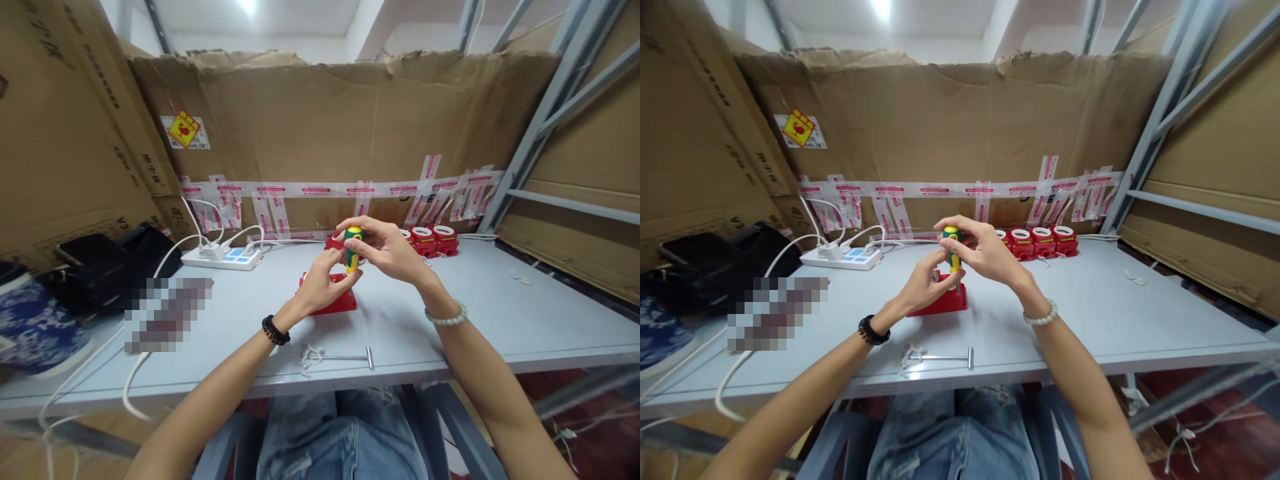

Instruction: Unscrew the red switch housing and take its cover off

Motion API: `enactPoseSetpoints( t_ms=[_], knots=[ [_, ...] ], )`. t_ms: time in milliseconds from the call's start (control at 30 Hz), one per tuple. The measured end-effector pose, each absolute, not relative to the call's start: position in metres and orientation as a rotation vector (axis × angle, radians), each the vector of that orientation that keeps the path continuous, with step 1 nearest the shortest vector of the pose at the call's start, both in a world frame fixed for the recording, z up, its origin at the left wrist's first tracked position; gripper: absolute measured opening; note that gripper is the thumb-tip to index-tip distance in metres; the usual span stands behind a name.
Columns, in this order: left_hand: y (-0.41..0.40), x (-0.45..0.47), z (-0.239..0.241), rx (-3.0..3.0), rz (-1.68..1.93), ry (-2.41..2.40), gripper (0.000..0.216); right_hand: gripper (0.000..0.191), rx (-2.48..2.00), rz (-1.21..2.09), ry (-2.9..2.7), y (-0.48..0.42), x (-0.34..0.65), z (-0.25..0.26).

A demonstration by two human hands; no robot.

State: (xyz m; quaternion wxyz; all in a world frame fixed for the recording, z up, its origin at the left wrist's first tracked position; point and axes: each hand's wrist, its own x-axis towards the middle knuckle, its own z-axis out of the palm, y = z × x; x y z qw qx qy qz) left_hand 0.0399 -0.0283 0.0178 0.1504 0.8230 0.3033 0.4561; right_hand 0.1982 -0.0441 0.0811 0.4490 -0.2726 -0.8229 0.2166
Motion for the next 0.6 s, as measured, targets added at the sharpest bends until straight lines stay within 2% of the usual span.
enactPoseSetpoints(
  t_ms=[300, 600],
  knots=[
    [-0.023, 0.036, 0.016, 2.246, 1.218, 0.87, 0.021, 0.013, -0.979, -0.128, -1.699, -0.032, 0.174, 0.069],
    [-0.027, 0.038, 0.018, 2.249, 1.183, 0.886, 0.02, 0.025, -1.286, -0.426, -1.514, -0.024, 0.161, 0.068]
  ],
)
